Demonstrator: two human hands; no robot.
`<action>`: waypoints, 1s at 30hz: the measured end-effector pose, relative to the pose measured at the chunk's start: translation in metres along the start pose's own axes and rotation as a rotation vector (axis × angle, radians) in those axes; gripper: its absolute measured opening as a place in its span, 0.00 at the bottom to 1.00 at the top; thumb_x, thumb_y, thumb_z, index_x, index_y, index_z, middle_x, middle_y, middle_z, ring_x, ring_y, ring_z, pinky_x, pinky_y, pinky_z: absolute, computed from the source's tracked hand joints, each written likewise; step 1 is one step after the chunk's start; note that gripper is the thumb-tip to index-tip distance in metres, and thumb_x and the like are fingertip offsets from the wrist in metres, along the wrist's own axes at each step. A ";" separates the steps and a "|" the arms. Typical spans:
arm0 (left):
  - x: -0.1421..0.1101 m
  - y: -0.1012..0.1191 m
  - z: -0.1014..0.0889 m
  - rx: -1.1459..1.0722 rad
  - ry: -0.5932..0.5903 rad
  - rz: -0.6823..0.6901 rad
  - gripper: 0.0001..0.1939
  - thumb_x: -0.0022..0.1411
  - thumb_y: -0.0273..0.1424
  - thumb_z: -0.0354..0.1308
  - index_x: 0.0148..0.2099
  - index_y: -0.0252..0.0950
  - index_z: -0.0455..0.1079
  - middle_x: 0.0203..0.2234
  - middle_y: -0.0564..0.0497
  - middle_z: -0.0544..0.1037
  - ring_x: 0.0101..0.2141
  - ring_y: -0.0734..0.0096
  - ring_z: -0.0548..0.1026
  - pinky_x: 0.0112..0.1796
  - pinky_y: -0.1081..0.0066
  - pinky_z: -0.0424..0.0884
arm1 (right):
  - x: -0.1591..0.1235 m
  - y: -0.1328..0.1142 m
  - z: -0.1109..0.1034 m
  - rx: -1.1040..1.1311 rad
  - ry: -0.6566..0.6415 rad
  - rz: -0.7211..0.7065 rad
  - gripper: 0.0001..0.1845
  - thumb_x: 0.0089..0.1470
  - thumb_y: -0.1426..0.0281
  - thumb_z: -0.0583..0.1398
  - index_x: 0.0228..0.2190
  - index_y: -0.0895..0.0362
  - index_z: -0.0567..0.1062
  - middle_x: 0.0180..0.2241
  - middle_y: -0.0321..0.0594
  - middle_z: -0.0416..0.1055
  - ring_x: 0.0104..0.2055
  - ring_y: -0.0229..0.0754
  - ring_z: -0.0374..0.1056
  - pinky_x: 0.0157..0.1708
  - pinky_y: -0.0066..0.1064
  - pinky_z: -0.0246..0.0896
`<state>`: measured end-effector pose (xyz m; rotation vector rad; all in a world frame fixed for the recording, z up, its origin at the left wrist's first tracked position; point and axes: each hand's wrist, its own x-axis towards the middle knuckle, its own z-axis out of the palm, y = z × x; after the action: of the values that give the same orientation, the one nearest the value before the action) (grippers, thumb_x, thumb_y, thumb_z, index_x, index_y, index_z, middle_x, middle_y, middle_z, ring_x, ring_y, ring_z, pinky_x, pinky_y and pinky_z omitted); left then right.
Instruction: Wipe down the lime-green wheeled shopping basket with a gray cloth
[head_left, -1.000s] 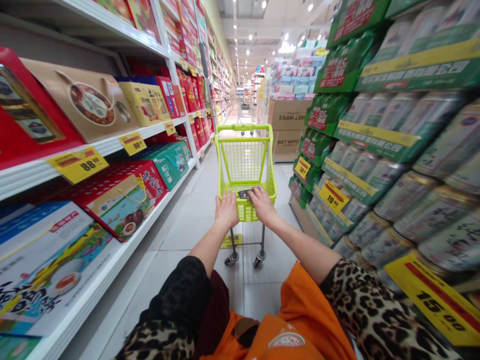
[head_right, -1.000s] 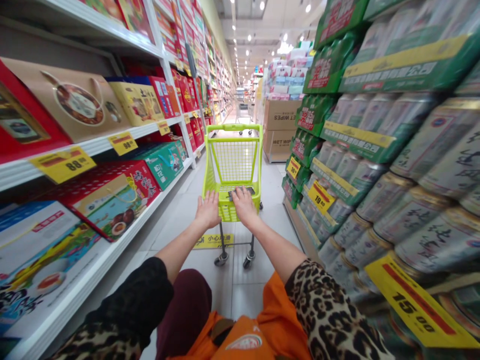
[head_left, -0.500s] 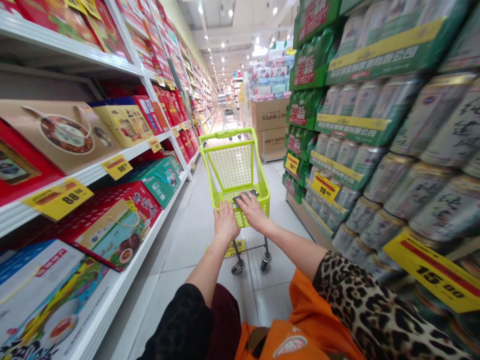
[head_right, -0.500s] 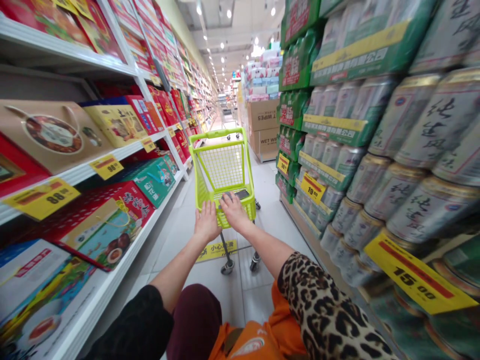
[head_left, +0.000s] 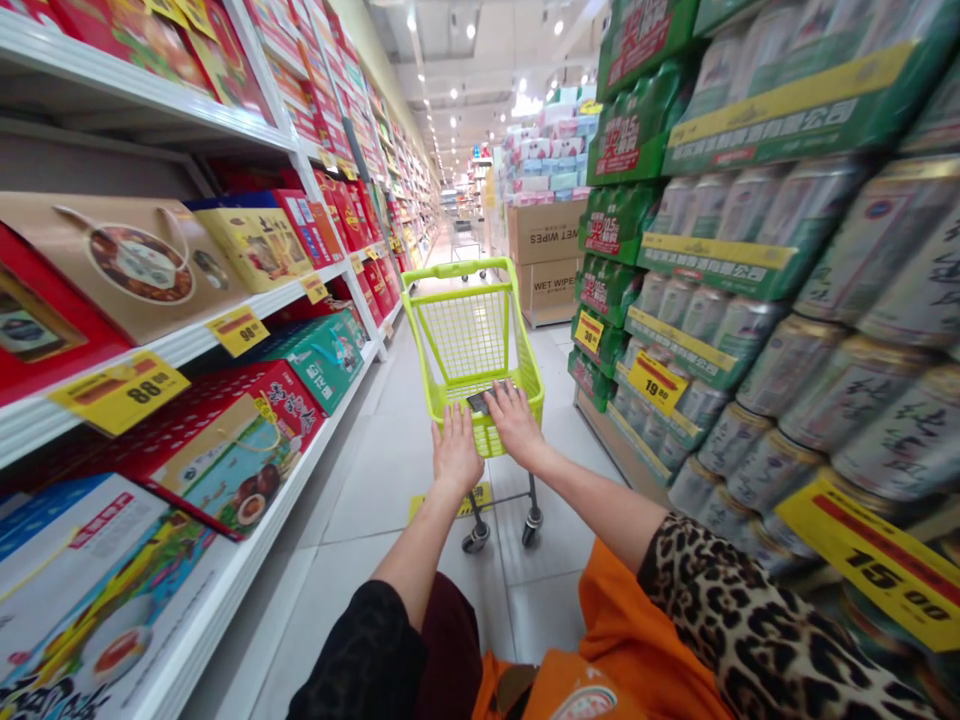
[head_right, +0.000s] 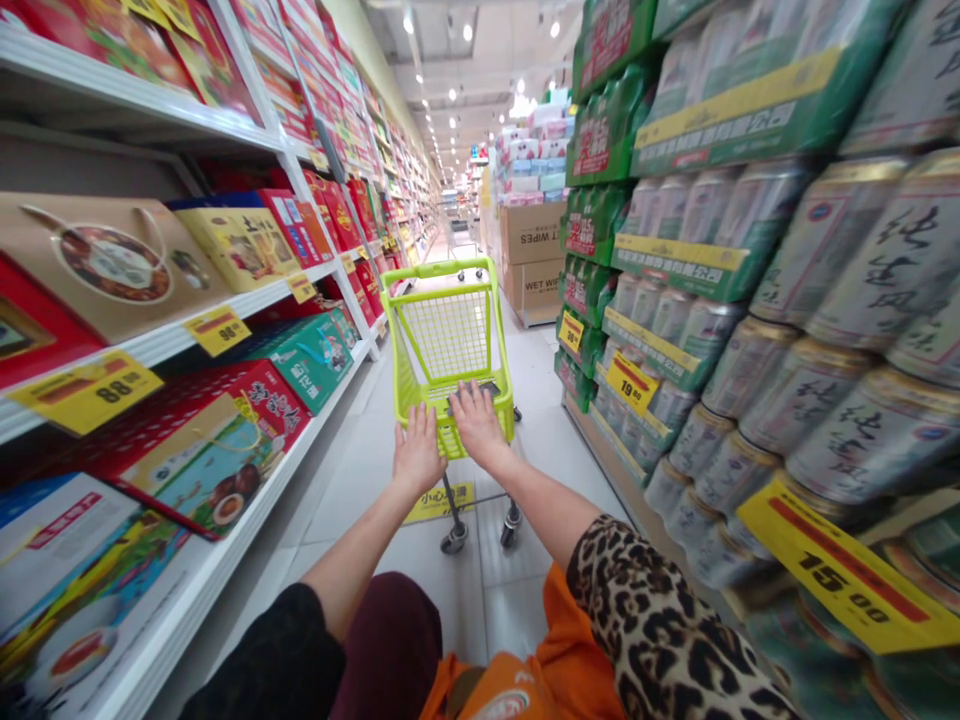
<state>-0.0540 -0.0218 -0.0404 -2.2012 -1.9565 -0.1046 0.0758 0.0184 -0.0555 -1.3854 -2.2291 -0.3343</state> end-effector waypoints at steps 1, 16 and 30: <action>0.000 -0.001 0.000 -0.004 0.002 0.001 0.39 0.52 0.28 0.48 0.65 0.26 0.41 0.65 0.40 0.43 0.64 0.56 0.40 0.60 0.52 0.41 | 0.000 -0.001 0.001 0.006 -0.004 -0.005 0.26 0.57 0.79 0.47 0.58 0.64 0.59 0.61 0.57 0.49 0.65 0.53 0.40 0.59 0.53 0.40; 0.003 0.004 -0.005 -0.058 -0.056 0.016 0.40 0.52 0.30 0.48 0.65 0.24 0.40 0.65 0.40 0.43 0.64 0.56 0.39 0.61 0.52 0.39 | 0.006 0.001 -0.005 0.089 -0.084 0.009 0.25 0.57 0.78 0.46 0.56 0.58 0.62 0.61 0.49 0.52 0.64 0.51 0.40 0.58 0.51 0.42; 0.009 0.006 -0.003 -0.079 -0.069 -0.013 0.41 0.51 0.27 0.50 0.65 0.25 0.40 0.65 0.41 0.42 0.64 0.57 0.38 0.61 0.54 0.41 | 0.002 0.034 -0.006 0.059 -0.037 0.090 0.25 0.56 0.80 0.46 0.54 0.63 0.64 0.59 0.54 0.54 0.64 0.52 0.42 0.58 0.50 0.44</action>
<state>-0.0473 -0.0146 -0.0366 -2.2703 -2.0367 -0.1115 0.1071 0.0324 -0.0510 -1.4666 -2.1796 -0.2116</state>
